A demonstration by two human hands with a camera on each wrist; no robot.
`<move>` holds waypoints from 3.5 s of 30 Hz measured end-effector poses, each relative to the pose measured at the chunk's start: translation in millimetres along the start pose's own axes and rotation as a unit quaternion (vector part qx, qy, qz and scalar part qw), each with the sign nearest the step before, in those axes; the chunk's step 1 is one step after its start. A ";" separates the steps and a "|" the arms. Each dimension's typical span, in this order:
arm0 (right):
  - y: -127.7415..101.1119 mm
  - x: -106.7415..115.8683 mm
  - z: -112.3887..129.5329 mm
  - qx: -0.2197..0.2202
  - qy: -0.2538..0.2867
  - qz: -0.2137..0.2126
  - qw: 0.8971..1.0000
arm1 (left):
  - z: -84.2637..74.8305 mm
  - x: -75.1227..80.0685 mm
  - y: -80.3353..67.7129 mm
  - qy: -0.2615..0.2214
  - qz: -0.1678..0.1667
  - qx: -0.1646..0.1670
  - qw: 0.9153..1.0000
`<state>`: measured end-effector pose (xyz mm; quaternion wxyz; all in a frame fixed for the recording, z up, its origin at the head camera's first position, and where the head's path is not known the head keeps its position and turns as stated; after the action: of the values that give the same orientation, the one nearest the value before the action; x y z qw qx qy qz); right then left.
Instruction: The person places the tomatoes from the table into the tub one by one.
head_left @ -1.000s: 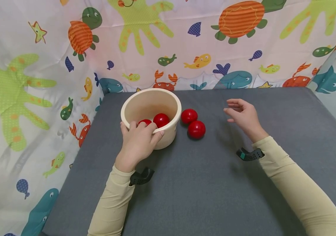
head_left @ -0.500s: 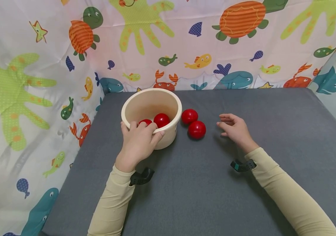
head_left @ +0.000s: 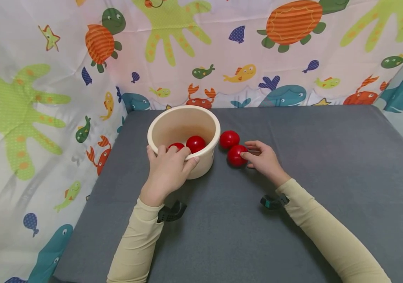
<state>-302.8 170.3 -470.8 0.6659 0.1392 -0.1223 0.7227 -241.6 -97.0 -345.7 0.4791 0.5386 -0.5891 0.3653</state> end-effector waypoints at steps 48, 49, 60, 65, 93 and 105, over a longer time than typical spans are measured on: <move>-5.6 1.2 7.2 -0.006 0.010 -0.004 1.000 | -0.5 0.9 -0.1 -0.002 0.005 0.003 1.000; -5.6 2.8 8.3 -0.005 0.012 -0.007 1.000 | -0.4 1.0 -0.2 -0.002 0.004 0.003 1.000; -7.1 23.8 31.5 0.012 0.018 -0.033 0.999 | 0.8 1.0 -0.1 -0.005 0.002 0.004 1.000; -7.8 31.3 35.1 0.023 0.009 -0.045 0.999 | -0.1 0.9 0.2 -0.006 0.007 0.004 1.000; -0.2 75.2 117.8 0.091 -0.026 -0.086 0.992 | -1.0 -0.2 0.4 -0.008 0.007 0.003 1.000; 8.7 65.0 180.4 0.131 -0.034 -0.073 0.988 | -1.8 0.4 0.9 -0.006 0.008 0.003 1.000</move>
<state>-309.4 164.6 -279.0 0.6884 0.2585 -0.0388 0.6766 -242.1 -95.3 -344.7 0.4711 0.5374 -0.5953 0.3673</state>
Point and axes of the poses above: each hand's wrist, its own y-axis towards the middle knuckle, its own x-axis out of the back of the hand, z = x × y, the point moved 7 cm from there along y, towards the middle knuckle, and after that the axes turned 7 degrees about x, right-handed, at the moved point
